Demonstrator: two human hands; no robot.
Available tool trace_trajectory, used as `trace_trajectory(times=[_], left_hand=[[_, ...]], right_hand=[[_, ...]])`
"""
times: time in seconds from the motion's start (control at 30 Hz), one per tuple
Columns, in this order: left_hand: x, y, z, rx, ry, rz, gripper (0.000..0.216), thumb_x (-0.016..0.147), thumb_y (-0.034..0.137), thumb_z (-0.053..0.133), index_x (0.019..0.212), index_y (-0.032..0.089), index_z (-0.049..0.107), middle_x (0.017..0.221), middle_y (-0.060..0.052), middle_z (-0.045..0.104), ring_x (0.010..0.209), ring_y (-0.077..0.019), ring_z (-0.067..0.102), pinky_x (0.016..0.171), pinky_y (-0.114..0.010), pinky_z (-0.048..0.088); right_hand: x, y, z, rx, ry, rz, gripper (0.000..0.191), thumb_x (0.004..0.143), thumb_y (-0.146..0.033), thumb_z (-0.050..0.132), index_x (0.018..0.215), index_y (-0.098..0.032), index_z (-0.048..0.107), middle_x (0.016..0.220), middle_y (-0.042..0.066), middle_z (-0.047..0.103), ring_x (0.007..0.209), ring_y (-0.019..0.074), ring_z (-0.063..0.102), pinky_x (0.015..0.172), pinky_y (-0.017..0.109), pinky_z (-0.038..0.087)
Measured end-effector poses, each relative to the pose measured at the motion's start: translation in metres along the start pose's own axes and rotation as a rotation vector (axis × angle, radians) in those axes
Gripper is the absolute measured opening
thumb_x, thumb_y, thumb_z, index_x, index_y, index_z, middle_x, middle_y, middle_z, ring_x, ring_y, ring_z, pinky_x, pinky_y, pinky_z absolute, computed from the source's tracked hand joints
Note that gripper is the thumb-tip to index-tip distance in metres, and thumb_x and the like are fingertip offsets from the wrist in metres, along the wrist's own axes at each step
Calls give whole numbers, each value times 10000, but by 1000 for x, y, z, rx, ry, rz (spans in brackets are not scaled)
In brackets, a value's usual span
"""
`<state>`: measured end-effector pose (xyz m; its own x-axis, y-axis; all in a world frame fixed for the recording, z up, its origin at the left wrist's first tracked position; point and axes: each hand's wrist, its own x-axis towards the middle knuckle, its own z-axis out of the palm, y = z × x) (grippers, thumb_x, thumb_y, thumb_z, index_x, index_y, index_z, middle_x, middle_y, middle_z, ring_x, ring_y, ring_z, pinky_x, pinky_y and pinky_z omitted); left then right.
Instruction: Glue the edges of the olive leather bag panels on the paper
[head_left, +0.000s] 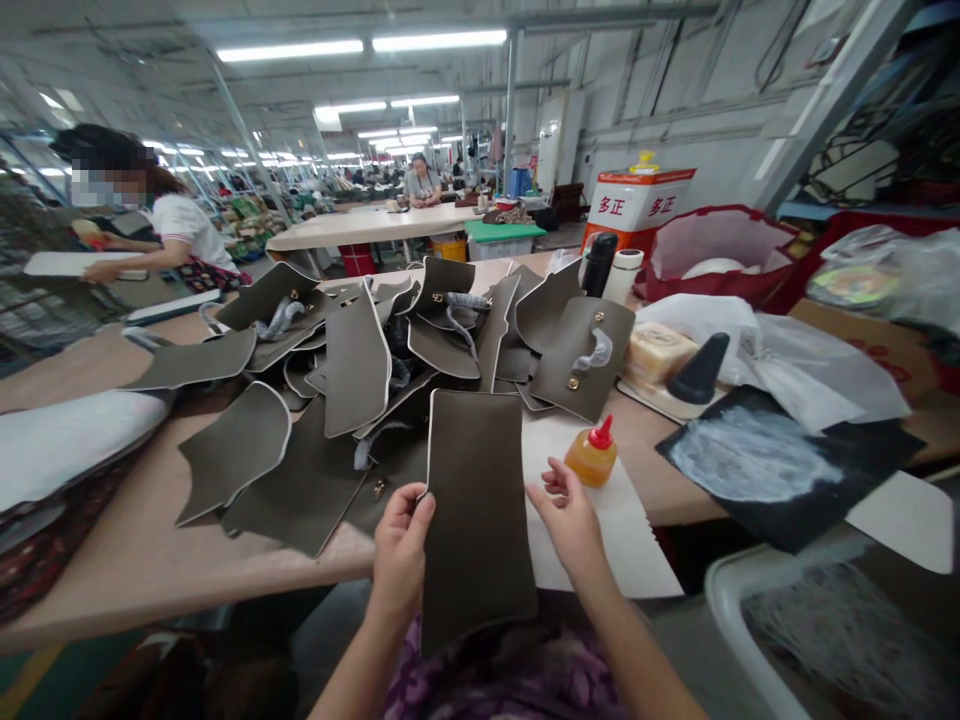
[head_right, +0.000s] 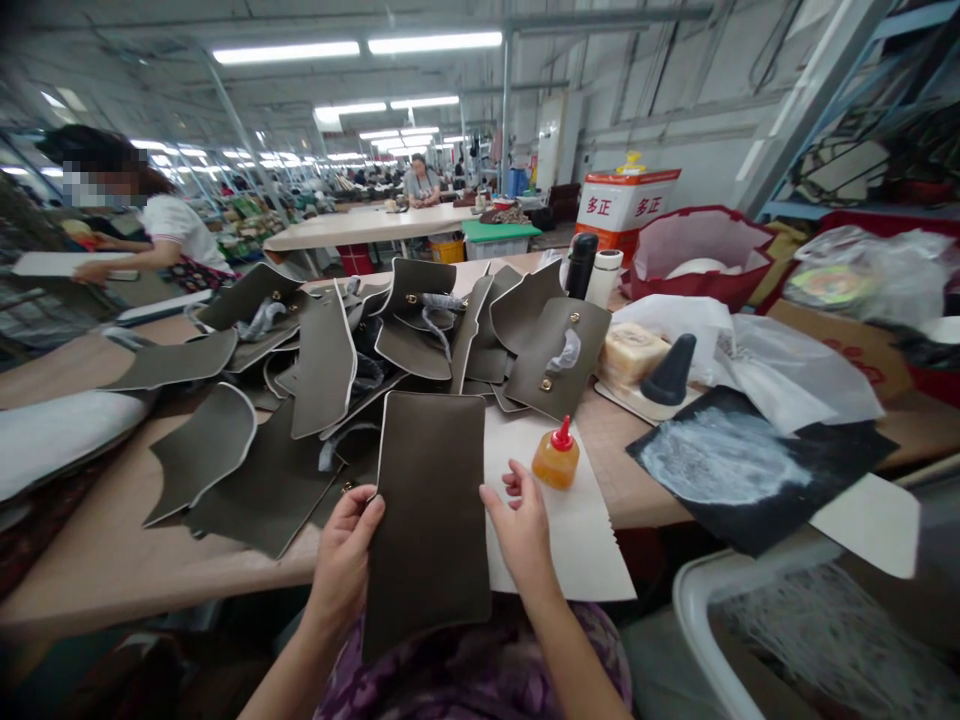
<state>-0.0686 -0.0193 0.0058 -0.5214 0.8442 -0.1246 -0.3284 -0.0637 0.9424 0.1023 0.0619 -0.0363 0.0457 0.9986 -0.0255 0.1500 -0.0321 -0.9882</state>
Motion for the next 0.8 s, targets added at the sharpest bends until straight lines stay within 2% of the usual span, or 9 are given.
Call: trace_trajectory(times=[0.1, 0.17, 0.27, 0.37, 0.47, 0.53, 0.63, 0.8], left_hand=[[-3, 6, -5, -12, -18, -2, 265, 718, 331, 627, 890, 191, 482, 822, -2, 609, 758, -147, 596, 693, -260, 473], [-5, 8, -7, 82, 3, 51, 265, 735, 348, 603, 905, 187, 479, 834, -14, 608, 776, -162, 600, 703, -278, 480], [-9, 6, -8, 373, 15, 212, 267, 776, 344, 546, 986, 191, 482, 918, -44, 604, 856, -186, 591, 774, -326, 476], [-15, -2, -5, 779, -35, 470, 257, 817, 275, 477, 1059, 196, 511, 1009, -77, 578, 965, -208, 550, 865, -373, 440], [-18, -5, -3, 1032, -54, 647, 320, 837, 212, 414, 1146, 187, 493, 1055, -106, 555, 1014, -224, 522, 885, -395, 429], [-17, -1, -3, 1050, -61, 646, 344, 847, 196, 393, 1185, 184, 457, 1061, -105, 543, 1017, -212, 517, 876, -376, 439], [-18, 7, -4, 978, -105, 567, 329, 856, 194, 391, 1180, 201, 443, 1034, -76, 536, 992, -178, 523, 855, -324, 457], [-23, 9, -6, 1007, -154, 595, 359, 855, 173, 374, 1207, 213, 430, 1053, -75, 529, 1002, -180, 518, 866, -329, 451]], right_hand=[[-4, -5, 3, -90, -137, -42, 465, 701, -442, 589, 1044, -133, 542, 963, 105, 602, 851, 229, 564, 741, 348, 462], [-15, -15, 7, -226, -155, -190, 343, 751, -421, 546, 955, -146, 568, 863, 90, 614, 806, 231, 563, 729, 361, 462], [-36, -33, 13, -443, -81, -479, 225, 814, -334, 478, 927, -156, 557, 864, 99, 601, 827, 238, 546, 752, 376, 451], [-52, -43, 19, -543, -106, -610, 185, 849, -254, 394, 903, -158, 543, 832, 96, 593, 793, 232, 554, 713, 362, 459], [-55, -45, 22, -559, -155, -618, 181, 848, -242, 381, 907, -161, 532, 808, 81, 587, 774, 228, 565, 695, 351, 456], [-48, -45, 19, -513, -173, -514, 176, 845, -253, 395, 937, -170, 520, 826, 68, 598, 775, 215, 575, 687, 325, 455], [-32, -48, 14, -445, -160, -358, 164, 844, -292, 412, 931, -190, 506, 824, 46, 614, 746, 191, 582, 641, 276, 442], [-21, -53, 15, -579, -121, -514, 266, 876, -329, 304, 761, -192, 501, 685, 43, 567, 634, 184, 541, 589, 273, 383]])
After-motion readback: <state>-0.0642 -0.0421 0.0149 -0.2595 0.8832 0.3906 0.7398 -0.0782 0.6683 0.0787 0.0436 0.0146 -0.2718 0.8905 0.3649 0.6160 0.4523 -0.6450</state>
